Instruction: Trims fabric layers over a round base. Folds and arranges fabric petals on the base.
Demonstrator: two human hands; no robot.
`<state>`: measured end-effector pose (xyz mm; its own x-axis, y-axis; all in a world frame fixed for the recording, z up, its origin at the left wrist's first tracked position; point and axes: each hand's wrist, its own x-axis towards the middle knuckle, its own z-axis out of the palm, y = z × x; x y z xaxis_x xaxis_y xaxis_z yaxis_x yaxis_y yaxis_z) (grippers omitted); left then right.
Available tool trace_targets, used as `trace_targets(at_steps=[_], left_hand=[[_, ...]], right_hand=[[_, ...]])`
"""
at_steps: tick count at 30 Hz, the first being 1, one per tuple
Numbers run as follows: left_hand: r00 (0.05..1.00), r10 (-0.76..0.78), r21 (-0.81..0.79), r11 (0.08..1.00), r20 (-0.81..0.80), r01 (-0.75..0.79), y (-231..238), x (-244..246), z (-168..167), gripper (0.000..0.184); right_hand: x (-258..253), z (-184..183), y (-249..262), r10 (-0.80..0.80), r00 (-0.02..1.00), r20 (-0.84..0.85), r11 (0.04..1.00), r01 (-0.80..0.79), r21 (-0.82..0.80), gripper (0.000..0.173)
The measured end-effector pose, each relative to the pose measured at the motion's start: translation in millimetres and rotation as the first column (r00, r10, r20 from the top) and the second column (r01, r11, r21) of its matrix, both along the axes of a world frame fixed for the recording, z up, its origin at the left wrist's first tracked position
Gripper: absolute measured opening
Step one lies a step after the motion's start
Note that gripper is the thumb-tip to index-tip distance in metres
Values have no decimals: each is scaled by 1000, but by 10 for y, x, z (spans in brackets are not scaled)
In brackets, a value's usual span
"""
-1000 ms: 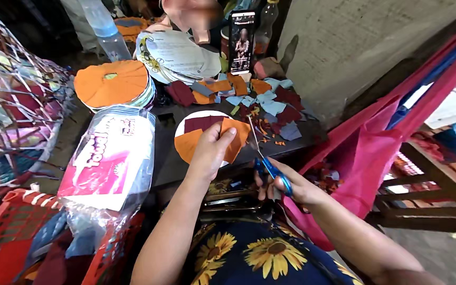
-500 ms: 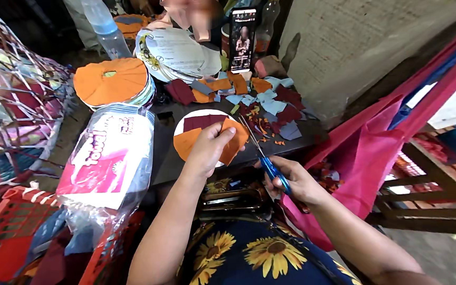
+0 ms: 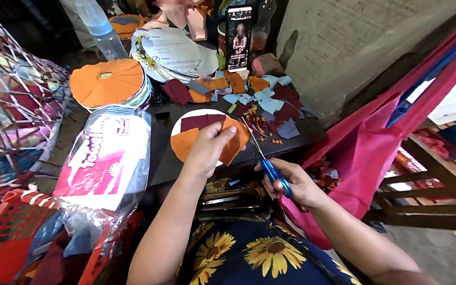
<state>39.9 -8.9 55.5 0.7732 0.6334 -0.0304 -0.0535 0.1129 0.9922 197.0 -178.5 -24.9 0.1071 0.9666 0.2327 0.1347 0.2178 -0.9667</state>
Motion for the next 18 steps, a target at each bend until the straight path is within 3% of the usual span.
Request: trace_targets(at_steps=[8,18], left_hand=[[999,-16,54,998,-35,18,69,56,29,17],[986,-136,174,973,-100,152,210,287,176,15]], right_hand=[[45,-8,-65,-79,995,54,996,76,45,54],[171,-4,-131,-149,989,12,988,149,28,45]])
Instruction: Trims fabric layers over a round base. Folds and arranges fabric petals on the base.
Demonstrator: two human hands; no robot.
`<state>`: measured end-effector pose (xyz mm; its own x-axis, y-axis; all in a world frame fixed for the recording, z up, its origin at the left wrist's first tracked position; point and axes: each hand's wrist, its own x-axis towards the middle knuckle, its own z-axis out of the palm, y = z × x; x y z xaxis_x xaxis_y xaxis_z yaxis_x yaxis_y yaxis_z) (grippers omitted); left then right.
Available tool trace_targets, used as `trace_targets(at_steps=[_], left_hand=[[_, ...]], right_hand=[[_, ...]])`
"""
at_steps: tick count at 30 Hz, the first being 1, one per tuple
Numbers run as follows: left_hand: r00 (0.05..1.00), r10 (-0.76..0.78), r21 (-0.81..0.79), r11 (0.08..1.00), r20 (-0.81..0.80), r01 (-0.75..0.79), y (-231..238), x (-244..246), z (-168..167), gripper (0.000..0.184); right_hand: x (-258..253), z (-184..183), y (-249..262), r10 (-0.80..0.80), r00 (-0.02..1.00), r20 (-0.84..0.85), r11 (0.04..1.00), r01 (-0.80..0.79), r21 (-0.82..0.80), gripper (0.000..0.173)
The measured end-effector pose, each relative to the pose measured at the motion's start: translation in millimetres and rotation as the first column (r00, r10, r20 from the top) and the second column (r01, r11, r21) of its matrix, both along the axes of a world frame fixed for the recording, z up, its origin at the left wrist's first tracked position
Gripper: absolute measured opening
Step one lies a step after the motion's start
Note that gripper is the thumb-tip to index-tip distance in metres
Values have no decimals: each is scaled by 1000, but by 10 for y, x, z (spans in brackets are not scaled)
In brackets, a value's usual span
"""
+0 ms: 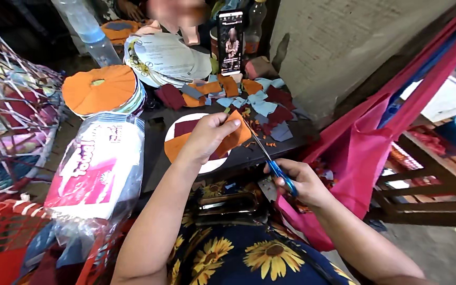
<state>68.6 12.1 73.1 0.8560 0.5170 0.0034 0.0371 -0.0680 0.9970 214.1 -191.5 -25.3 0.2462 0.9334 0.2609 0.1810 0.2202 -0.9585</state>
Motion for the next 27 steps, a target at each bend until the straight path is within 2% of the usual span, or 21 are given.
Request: trace_targets(at_steps=[8,14,23,27], left_hand=[[999,12,-18,1000,-48,-13,-11,105,-1,15],[998,-9,2,1000,-69,9,-31,141,-21,16],[992,-50,4,999,-115,51,-58,152,-1,15],[979,-133,-91,989,-157,120,38,78,-20,13]], right_hand=[[31,-27,2,2,998,-58,1000,-1,12,41],[97,-43,31,120,984,-133,993,-120,3,59],[98,-6,55,40,992,-121,999,-42,-13,51],[131,-8,24,13,988,-151,1000,-11,18,47]])
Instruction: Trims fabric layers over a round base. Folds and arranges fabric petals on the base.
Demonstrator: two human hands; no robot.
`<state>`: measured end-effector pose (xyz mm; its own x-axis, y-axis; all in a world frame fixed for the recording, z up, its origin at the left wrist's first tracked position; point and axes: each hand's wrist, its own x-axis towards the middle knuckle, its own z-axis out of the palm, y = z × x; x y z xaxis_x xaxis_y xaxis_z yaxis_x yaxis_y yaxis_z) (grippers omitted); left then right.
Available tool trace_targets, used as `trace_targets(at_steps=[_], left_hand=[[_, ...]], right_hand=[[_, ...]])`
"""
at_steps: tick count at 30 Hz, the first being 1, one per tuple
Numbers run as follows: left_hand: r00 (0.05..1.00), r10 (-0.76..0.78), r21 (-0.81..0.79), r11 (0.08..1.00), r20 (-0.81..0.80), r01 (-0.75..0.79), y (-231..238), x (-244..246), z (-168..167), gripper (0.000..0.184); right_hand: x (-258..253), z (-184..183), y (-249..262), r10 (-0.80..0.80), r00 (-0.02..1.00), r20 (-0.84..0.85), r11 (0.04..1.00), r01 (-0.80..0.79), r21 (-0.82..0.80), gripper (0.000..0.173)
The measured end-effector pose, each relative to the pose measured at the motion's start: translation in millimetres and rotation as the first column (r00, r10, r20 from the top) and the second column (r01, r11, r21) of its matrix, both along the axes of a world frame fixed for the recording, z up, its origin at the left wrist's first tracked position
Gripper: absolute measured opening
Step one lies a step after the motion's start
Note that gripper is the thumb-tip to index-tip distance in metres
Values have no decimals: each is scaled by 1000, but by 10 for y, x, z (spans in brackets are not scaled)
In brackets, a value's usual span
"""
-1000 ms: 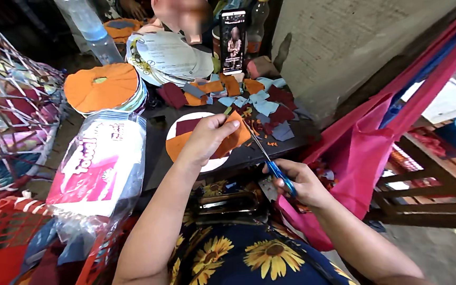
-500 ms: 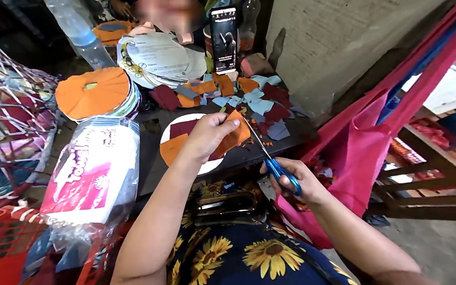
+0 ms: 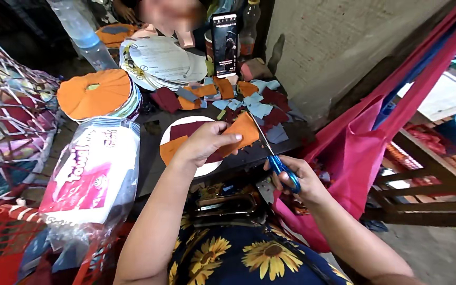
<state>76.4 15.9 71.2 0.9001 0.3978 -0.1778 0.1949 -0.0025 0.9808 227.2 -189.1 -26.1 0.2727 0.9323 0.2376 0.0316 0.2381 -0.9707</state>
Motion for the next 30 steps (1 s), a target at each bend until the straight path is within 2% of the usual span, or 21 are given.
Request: trace_targets(at_steps=[2,4,7,10,11,14,18,22,27,30], left_hand=[[997,77,-108,991,13,-75,-7,-32,-21,14],[970,208,-305,938,122,-163,-89,-39,-110,16],[857,440,-613,764,269,-200,-291,32,-285,15],[765,581,-793,588,277,-160,-459,86,-309,27],[750,592,-823,556,294,-117,-486,80,-309,29],[718,575,-833,554,392,12,-522,21,-333,38],[639,583,-816,564,502,127,-553,-13,-399,40],[624,615,-822,563,482,80,-579,-6,-436,41],[704,584,-847,529,404,48,-580,-66,-396,57],[690,589,-858,506,420,91,-609,-74,-426,37]], right_hand=[[-14,-8,-8,-10,1000,-17,1000,10,6,46],[-67,-13,-11,-29,999,-25,1000,29,6,47],[-189,-13,-3,-70,997,-14,998,70,8,47],[-304,-32,20,-125,992,4,992,124,3,44],[-330,-39,26,-147,989,22,989,147,-1,43],[-372,-72,31,-192,978,76,981,192,7,43],[-426,-87,31,-212,970,119,977,213,12,45],[-477,-83,34,-223,965,137,975,220,34,45],[-499,-70,22,-237,962,135,971,236,25,43],[-505,-55,25,-249,960,129,968,250,9,43]])
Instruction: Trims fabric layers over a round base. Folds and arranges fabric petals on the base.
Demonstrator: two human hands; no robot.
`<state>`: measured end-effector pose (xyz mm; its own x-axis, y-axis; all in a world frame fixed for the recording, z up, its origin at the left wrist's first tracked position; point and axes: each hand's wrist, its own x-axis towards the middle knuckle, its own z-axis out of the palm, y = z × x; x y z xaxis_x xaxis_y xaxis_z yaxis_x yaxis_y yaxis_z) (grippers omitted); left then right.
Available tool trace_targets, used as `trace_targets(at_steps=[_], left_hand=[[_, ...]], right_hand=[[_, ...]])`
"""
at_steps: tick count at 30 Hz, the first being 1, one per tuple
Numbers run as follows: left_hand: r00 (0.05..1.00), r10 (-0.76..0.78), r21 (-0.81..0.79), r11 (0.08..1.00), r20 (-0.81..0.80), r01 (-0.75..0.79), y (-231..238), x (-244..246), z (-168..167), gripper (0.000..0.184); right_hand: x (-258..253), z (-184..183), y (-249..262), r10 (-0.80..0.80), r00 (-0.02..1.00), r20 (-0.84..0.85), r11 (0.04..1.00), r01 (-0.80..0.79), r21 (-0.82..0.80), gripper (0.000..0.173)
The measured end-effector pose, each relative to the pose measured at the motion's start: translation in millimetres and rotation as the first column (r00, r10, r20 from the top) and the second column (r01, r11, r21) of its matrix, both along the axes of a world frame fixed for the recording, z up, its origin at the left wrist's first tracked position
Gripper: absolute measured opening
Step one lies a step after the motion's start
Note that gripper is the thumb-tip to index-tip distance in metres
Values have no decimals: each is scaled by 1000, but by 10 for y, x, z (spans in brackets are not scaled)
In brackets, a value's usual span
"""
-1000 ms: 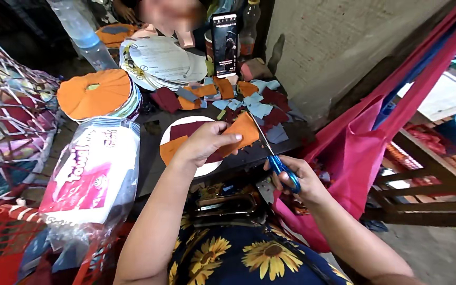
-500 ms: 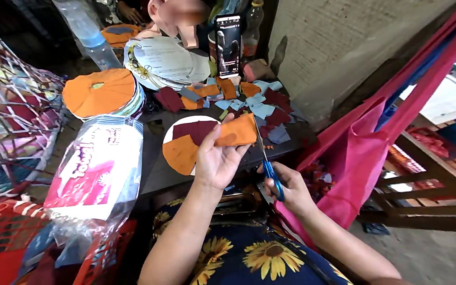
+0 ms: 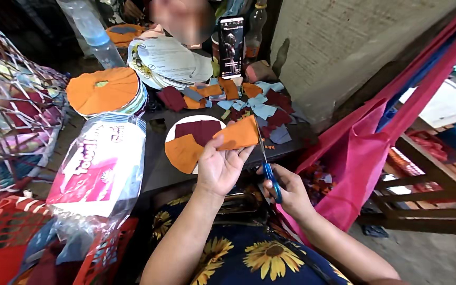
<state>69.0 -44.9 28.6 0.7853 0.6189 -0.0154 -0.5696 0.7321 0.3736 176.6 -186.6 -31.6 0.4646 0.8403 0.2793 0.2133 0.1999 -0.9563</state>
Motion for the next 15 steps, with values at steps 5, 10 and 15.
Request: trace_targets(at_steps=[5,10,15], left_hand=[[1000,8,29,1000,-16,-7,0,-27,12,43],[1000,-13,105,994,10,12,55,-63,19,50],[999,-40,100,994,-12,41,59,-61,20,50]], right_hand=[[-2,-1,-4,6,1000,1,1000,-6,6,44],[27,-37,-2,62,998,-3,997,-62,37,47],[95,-77,8,169,983,-68,985,-166,53,61]])
